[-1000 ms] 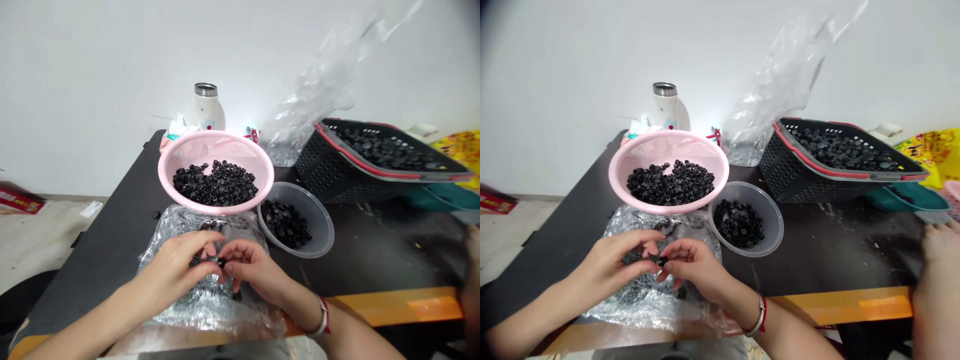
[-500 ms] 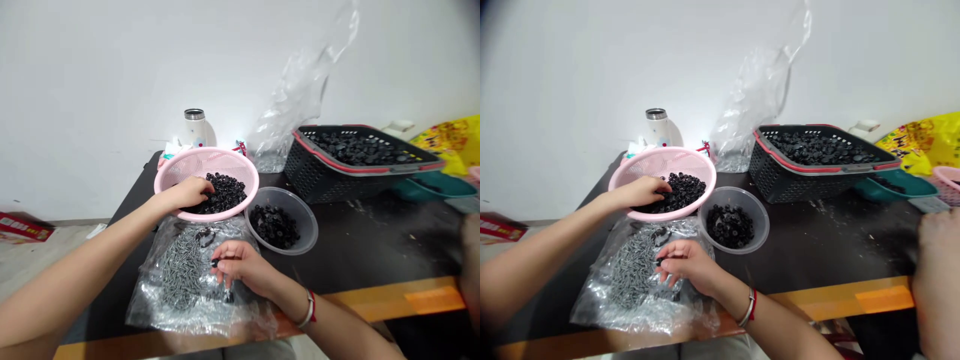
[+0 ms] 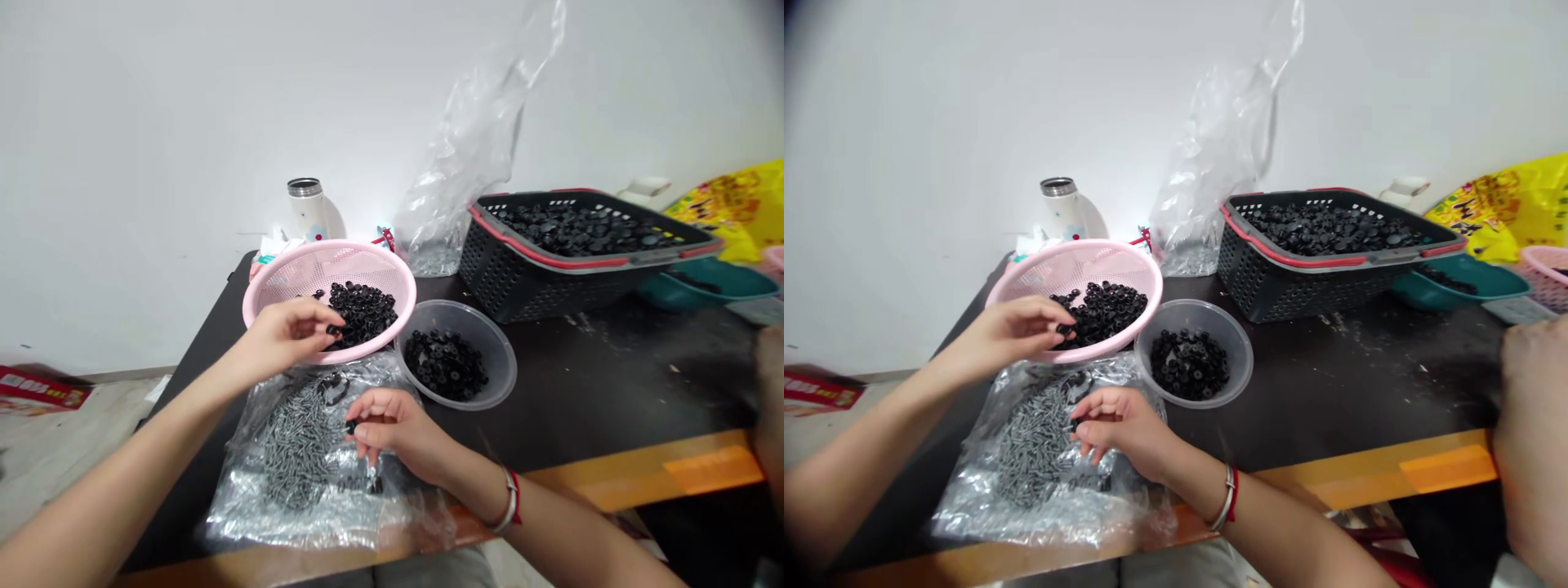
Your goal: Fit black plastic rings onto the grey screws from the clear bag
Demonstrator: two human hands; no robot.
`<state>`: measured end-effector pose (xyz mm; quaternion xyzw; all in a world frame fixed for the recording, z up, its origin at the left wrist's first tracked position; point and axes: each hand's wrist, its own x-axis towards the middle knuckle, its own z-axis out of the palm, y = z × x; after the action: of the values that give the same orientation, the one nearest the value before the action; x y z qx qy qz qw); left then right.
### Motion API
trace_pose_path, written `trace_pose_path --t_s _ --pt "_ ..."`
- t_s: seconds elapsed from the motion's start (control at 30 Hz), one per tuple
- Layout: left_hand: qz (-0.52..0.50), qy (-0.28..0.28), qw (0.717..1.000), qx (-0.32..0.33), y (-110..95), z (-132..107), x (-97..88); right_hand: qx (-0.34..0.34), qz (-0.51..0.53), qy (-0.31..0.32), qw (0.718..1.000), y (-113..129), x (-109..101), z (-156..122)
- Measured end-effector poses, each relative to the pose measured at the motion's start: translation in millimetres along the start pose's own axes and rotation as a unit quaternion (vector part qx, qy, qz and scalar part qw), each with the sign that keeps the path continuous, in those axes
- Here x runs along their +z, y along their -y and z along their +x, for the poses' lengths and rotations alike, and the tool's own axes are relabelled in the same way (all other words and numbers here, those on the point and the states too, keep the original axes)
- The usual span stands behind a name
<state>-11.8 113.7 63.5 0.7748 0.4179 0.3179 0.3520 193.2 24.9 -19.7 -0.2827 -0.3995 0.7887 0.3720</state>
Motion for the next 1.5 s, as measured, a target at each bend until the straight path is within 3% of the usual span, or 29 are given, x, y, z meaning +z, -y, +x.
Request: trace_pose_path --t_s 0.17,0.3,0.43,0.67,1.27,1.5 --pt "-0.281 -0.014 0.956 -0.08 0.1 -63.1 33.6 -0.031 0.034 -0.004 0.999 6.5 8.6 -8.0" --pt "-0.357 -0.026 0.923 -0.143 10.9 -83.5 55.1 -0.051 0.038 -0.029 0.998 9.1 11.6 -9.4" --pt "-0.401 -0.037 0.899 -0.171 10.2 -89.3 64.8 -0.077 -0.018 -0.057 0.995 7.2 11.2 -9.7" --pt "-0.371 -0.053 0.908 -0.188 -0.2 -90.6 69.9 -0.079 -0.106 -0.063 0.989 2.1 10.7 -12.5" --pt "-0.341 -0.054 0.917 -0.2 0.3 -90.3 70.7 -0.068 -0.118 -0.056 0.989 1.4 9.9 -12.9" --pt "-0.319 -0.053 0.929 -0.182 3.3 -93.1 72.1 -0.14 -0.24 -0.075 0.958 2.9 8.8 -12.1"
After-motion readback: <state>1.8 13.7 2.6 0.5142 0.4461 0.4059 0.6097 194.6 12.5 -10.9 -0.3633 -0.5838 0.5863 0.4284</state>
